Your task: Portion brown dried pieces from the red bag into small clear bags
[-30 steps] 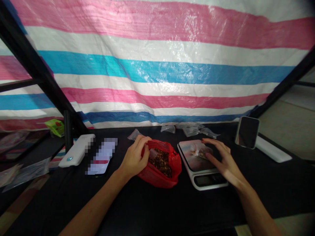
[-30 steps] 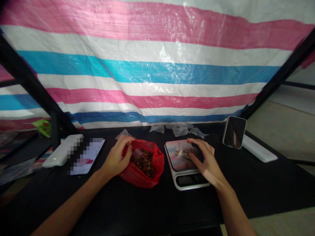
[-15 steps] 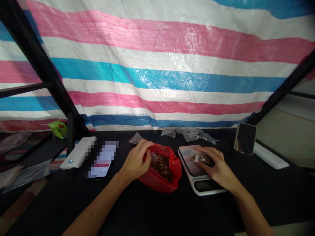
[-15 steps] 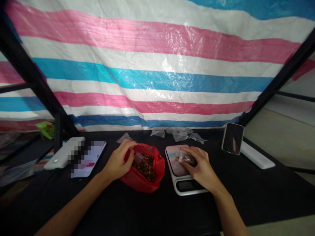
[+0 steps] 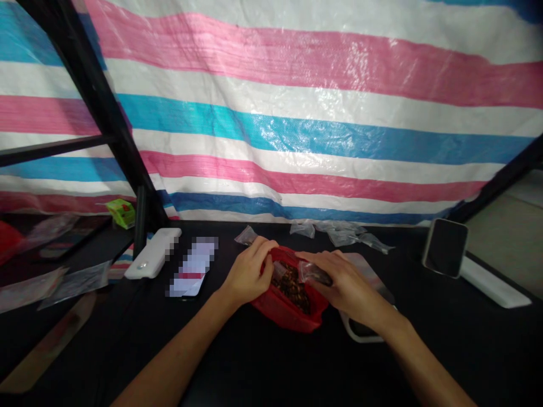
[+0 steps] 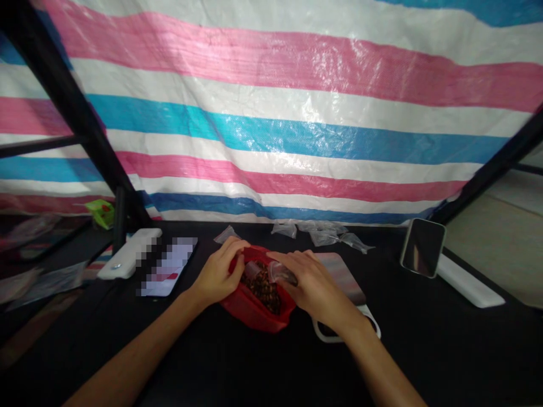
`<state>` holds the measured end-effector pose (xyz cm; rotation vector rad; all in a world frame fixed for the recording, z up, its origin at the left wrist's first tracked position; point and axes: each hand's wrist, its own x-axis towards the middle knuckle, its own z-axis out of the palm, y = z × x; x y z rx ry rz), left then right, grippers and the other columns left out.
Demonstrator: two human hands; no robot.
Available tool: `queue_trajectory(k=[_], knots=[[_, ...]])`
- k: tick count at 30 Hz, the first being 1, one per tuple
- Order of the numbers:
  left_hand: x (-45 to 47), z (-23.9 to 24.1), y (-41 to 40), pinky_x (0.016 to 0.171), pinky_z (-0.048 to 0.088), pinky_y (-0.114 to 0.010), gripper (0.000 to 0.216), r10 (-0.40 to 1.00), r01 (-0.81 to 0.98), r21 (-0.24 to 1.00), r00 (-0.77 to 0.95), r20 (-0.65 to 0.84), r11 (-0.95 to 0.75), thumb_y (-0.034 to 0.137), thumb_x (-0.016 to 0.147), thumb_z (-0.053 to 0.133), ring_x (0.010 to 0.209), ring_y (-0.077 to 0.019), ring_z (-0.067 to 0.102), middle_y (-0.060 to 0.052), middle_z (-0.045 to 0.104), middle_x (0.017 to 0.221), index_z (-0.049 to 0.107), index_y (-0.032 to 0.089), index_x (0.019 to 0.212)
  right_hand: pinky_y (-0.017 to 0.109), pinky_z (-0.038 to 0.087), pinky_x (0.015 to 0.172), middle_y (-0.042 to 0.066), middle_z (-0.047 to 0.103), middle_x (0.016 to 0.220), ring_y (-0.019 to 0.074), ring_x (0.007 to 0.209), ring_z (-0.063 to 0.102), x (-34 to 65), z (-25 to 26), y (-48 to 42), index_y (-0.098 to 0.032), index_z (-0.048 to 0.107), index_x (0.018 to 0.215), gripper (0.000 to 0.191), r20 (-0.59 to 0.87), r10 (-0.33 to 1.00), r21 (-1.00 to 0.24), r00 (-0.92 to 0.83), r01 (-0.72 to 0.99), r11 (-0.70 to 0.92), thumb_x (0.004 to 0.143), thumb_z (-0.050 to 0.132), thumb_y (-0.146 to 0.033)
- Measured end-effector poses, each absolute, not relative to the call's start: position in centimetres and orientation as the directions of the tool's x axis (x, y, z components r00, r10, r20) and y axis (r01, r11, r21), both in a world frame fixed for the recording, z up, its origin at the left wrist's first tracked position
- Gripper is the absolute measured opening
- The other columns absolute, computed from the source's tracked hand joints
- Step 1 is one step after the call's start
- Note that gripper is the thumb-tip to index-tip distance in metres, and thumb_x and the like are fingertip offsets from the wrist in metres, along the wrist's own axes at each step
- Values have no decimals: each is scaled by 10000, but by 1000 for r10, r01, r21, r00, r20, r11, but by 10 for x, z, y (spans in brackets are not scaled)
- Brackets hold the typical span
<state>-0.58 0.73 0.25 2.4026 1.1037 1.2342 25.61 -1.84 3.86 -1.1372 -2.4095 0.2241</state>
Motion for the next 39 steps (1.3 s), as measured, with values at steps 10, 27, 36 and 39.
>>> queue_trajectory(k=[10,27,36,39], knots=[[-5,5,6,911,547,-340,287,703,516,495,372,605,-699,108,975,440,996,-201,651,-67,602,1092,530,225,1221,459,480,1003,41,722,1320,259,1125,684,254,31,-11,-354,477,1529,631,278,775,-349,-568,691,632,945,615,-159],[-4,3,6,903,554,-334,316,704,524,487,383,598,-699,98,956,463,995,-199,660,-65,621,1087,540,230,1232,514,474,1129,86,708,1339,331,1227,668,360,25,-10,-289,592,1424,539,280,930,-570,-238,739,360,920,678,-459],[-9,5,8,919,531,-332,280,675,528,469,310,669,-708,106,980,466,1010,-190,641,-70,622,1103,542,222,1223,544,282,1249,74,571,1524,349,1472,444,394,-9,-19,-330,446,1540,659,407,913,-820,-5,438,368,915,645,-393],[-12,6,10,924,532,-334,287,656,542,456,257,710,-706,97,976,472,1033,-195,633,-76,615,1106,540,215,1227,550,284,1237,79,597,1489,358,1457,454,405,-17,-20,-314,515,1480,597,423,904,-835,60,414,363,898,640,-356]])
